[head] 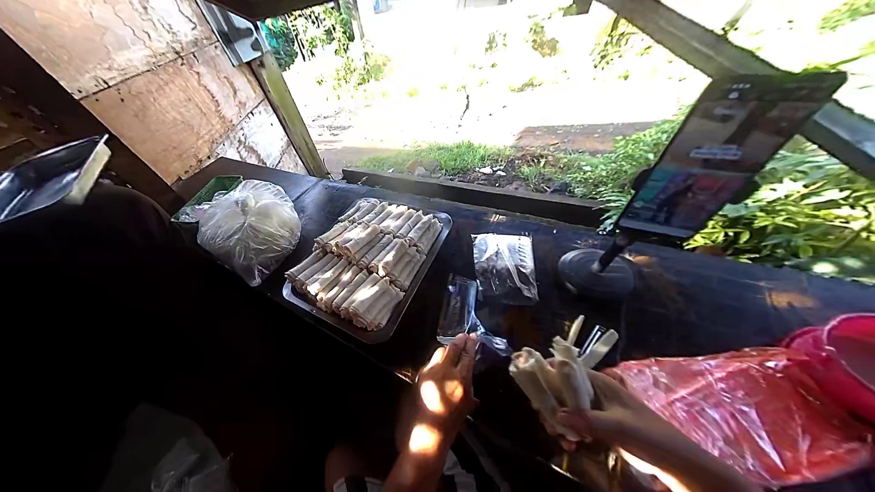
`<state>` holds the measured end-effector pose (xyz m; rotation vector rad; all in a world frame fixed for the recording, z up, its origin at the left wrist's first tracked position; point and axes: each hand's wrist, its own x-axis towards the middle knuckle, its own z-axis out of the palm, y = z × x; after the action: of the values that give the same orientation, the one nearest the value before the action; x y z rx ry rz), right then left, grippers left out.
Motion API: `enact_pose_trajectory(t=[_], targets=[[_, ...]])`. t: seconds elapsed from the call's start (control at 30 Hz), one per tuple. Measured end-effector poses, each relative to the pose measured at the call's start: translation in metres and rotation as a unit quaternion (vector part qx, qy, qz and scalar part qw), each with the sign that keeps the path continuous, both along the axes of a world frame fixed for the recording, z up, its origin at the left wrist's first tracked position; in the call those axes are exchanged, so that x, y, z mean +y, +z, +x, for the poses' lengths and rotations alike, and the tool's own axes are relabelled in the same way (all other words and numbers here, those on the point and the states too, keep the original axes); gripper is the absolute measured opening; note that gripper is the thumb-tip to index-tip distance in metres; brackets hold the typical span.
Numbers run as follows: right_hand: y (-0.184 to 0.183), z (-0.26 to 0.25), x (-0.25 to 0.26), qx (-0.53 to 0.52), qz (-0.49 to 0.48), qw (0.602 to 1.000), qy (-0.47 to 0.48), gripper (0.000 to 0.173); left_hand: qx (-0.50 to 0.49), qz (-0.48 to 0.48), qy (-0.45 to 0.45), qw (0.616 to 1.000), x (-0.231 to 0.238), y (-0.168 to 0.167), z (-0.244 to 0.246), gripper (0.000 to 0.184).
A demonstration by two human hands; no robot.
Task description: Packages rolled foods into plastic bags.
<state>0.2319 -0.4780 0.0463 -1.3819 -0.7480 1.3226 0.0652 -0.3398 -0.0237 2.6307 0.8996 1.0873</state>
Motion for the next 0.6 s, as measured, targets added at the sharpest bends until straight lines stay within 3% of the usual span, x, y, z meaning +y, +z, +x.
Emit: enact_pose_trajectory(t=[0.17, 0.27, 0.33, 0.5, 0.6], targets=[[-0.012, -0.023, 0.003, -0.046, -0.092, 0.994, 0.038, 0.05, -0.026, -0.126, -0.023, 0.991, -0.028, -0.008, -0.001, 0.03], [-0.019, -0.026, 0.007, -0.064, -0.103, 0.992, 0.045, 0.05, -0.068, -0.159, -0.03, 0.984, -0.033, -0.014, -0.005, 0.03], [-0.019, -0.027, 0.01, -0.135, -0.11, 0.984, 0.037, 0.055, -0.084, -0.171, -0.032, 0.981, -0.036, -0.013, -0.007, 0.031], [-0.025, -0.031, 0.01, -0.433, -0.057, 0.9, 0.008, 0.062, -0.091, -0.237, -0.039, 0.966, -0.047, -0.002, -0.004, 0.045], [-0.029, -0.037, 0.009, -0.527, -0.022, 0.849, -0.015, 0.059, -0.083, -0.298, -0.048, 0.95, -0.049, 0.009, -0.002, 0.053]])
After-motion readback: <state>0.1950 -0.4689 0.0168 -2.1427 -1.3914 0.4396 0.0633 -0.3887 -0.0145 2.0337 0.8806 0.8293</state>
